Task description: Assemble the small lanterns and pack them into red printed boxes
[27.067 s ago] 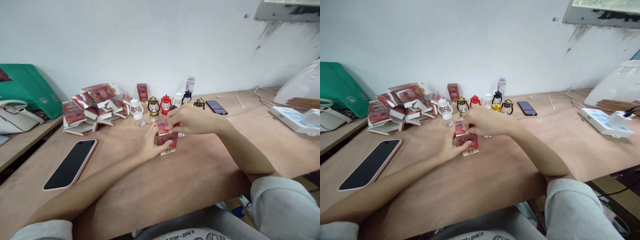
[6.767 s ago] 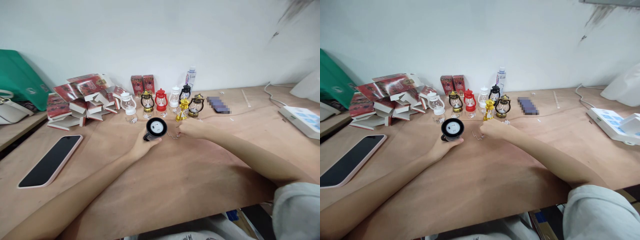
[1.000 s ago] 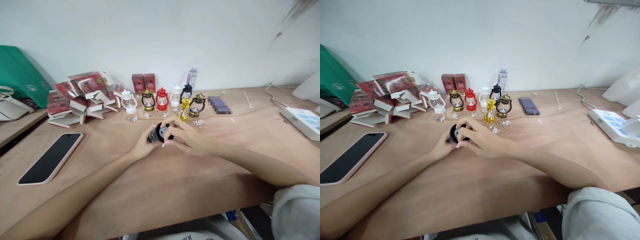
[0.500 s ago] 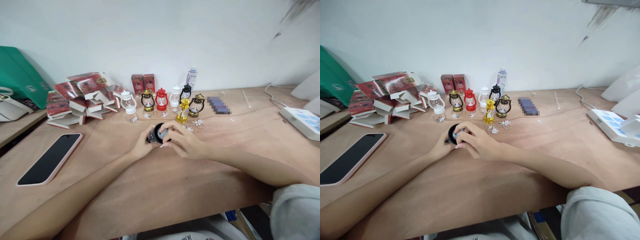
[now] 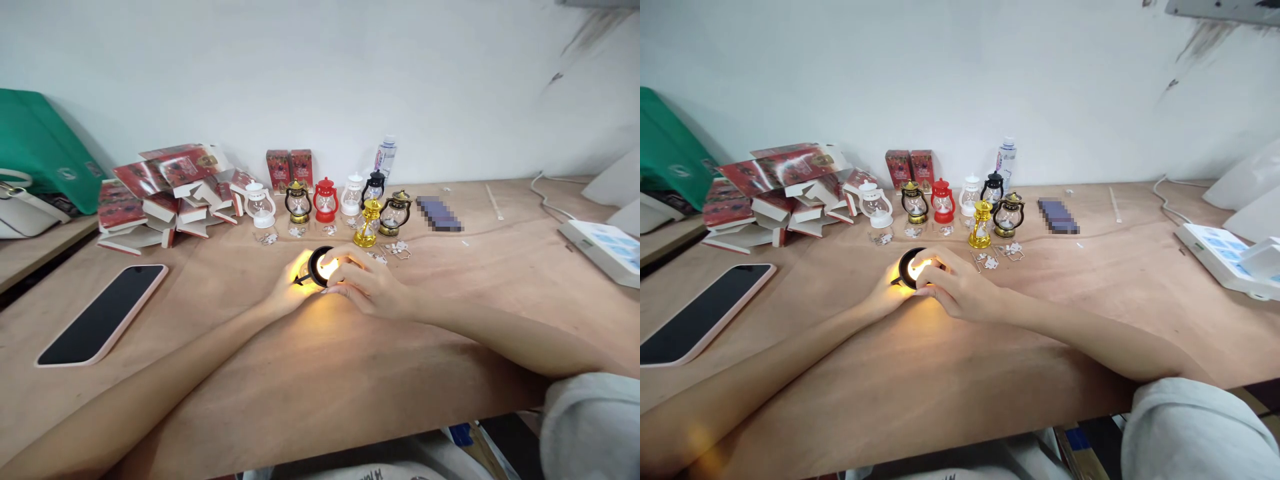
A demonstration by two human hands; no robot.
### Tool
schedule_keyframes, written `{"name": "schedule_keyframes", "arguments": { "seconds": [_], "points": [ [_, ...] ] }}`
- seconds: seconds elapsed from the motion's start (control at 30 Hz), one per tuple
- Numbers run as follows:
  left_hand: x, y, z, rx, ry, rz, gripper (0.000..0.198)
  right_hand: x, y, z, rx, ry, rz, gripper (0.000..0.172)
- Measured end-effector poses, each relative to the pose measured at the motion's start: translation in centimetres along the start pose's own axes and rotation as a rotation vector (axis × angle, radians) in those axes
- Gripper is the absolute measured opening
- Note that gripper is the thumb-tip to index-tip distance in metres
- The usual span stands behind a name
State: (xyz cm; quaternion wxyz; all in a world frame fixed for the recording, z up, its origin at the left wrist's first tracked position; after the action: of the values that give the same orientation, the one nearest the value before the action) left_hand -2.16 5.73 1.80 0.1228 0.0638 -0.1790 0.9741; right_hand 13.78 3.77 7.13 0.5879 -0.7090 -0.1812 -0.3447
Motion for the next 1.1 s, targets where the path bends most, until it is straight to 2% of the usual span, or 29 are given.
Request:
{"name": "schedule_keyframes", "arguments": {
  "seconds": [0.23, 0.33, 0.4, 0.53, 0.7, 1.1],
  "points": [
    [0.0, 0.0, 0.0, 0.000, -0.021, -0.016, 0.024, 0.0, 0.0, 0.0, 0.001, 0.000, 0.018, 0.009],
    [0.2, 0.0, -0.1, -0.057, -0.008, -0.007, 0.032, 0.5, -0.4, -0.2, -0.004, -0.054, -0.001, 0.009],
    [0.3, 0.1, -0.3, -0.081, -0.020, 0.006, 0.036, 1.0, -0.6, -0.1, -0.037, -0.128, -0.017, 0.008],
    [0.4, 0.1, -0.7, -0.035, -0.025, 0.041, 0.039, 1.7, -0.9, 0.7, -0.148, -0.190, -0.003, 0.007],
    [0.3, 0.1, -0.9, -0.041, 0.018, 0.044, 0.038, 1.9, -0.9, 1.5, -0.166, -0.022, 0.084, 0.009],
    [0.3, 0.0, -0.7, -0.053, 0.036, 0.023, 0.036, 2.5, -1.2, 1.6, -0.024, 0.200, 0.030, 0.012]
  ]
}}
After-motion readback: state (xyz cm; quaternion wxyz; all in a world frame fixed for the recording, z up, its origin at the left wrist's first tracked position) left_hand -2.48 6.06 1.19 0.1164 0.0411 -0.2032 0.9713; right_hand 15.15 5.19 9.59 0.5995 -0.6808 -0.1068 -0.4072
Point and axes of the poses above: each hand's wrist, its own y-axis away from the middle knuckle, its own x-axis out of the back of the hand, z = x × y, the point moved 3 cm from there along -y, towards the middle knuckle, and after that the axes turned 12 degrees about y, right-handed, at the moved point
